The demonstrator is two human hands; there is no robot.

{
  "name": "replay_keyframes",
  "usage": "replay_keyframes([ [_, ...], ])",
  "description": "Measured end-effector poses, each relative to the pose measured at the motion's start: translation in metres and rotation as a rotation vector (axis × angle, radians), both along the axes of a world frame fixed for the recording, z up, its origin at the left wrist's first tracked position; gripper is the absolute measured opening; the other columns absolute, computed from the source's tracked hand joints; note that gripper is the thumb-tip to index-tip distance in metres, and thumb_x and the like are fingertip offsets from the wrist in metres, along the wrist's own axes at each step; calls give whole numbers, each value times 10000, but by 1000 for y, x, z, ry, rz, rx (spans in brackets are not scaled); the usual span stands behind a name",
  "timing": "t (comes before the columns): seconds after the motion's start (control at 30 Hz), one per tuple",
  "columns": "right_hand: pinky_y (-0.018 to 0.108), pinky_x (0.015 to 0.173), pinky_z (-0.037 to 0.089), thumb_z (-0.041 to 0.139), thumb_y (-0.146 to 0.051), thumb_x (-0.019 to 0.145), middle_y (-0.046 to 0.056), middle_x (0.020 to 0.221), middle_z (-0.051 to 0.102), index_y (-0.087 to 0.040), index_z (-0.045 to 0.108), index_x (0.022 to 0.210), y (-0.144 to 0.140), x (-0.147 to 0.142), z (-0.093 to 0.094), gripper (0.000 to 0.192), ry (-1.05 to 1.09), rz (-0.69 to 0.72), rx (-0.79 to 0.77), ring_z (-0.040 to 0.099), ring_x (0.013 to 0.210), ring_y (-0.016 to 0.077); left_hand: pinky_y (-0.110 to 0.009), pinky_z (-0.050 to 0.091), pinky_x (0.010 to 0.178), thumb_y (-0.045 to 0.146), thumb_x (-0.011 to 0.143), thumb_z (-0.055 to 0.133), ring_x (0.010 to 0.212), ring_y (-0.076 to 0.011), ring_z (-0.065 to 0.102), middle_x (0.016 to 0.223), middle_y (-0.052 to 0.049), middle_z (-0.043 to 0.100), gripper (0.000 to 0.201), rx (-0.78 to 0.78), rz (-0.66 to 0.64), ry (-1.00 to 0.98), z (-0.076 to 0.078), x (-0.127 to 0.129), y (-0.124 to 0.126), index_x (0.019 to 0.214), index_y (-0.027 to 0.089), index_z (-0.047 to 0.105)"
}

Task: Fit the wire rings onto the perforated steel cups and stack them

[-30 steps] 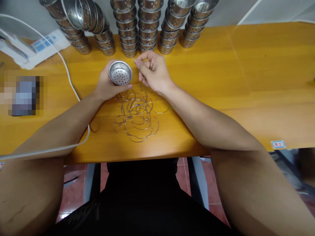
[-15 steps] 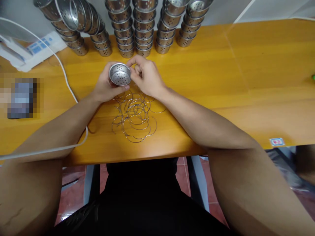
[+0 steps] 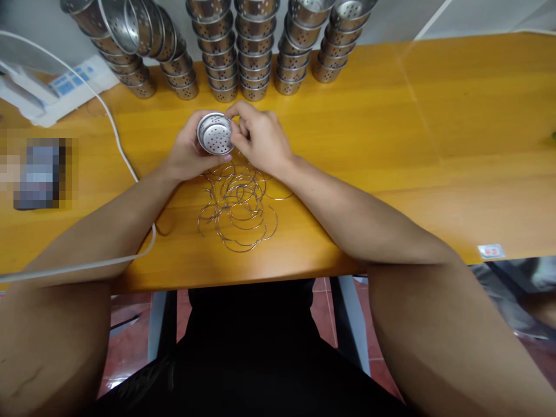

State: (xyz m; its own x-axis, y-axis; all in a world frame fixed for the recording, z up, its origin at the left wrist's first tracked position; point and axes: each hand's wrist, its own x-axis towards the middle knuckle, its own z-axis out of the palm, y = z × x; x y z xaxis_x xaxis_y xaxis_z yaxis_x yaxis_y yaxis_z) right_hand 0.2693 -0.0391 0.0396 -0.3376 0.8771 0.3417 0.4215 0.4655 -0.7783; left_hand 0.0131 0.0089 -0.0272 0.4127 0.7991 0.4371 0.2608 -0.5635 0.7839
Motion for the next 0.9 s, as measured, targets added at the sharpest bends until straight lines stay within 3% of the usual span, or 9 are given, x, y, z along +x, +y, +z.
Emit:
replay_keyframes([
  [0.27,486,995,637,703,-512,1233,3,790,594,-304,792,1282,4,-3,-5,232,-64,-64,97,601,789,270,-699,717,1263,815,771,1160,1422,-469,808,1472,-136,822,983,-35,-49,-71,4,5,-1,1532,368,727],
  [0.53,523,1059,693,749,-631,1212,43,854,649,-325,811,1339,-1,-1,0,337,-81,-62,53,723,956,341,-695,722,1223,805,795,1143,1414,-479,803,1466,-158,803,1012,-16,-54,-31,2,4,-2,1573,337,697],
  [0.73,509,1064,680,730,-639,1213,53,905,635,-332,814,1385,1,0,-3,363,-47,-6,19,691,973,345,-709,740,1213,765,776,1170,1404,-482,820,1497,-166,812,1024,23,-54,-39,-10,-1,5,1579,345,695],
  [0.9,533,1086,656,717,-653,1201,35,854,577,-315,822,1357,0,-2,-3,387,-47,-50,51,623,870,328,-689,736,1250,744,806,1160,1412,-462,821,1495,-143,824,957,-4,-25,-35,0,4,-1,1554,346,715],
])
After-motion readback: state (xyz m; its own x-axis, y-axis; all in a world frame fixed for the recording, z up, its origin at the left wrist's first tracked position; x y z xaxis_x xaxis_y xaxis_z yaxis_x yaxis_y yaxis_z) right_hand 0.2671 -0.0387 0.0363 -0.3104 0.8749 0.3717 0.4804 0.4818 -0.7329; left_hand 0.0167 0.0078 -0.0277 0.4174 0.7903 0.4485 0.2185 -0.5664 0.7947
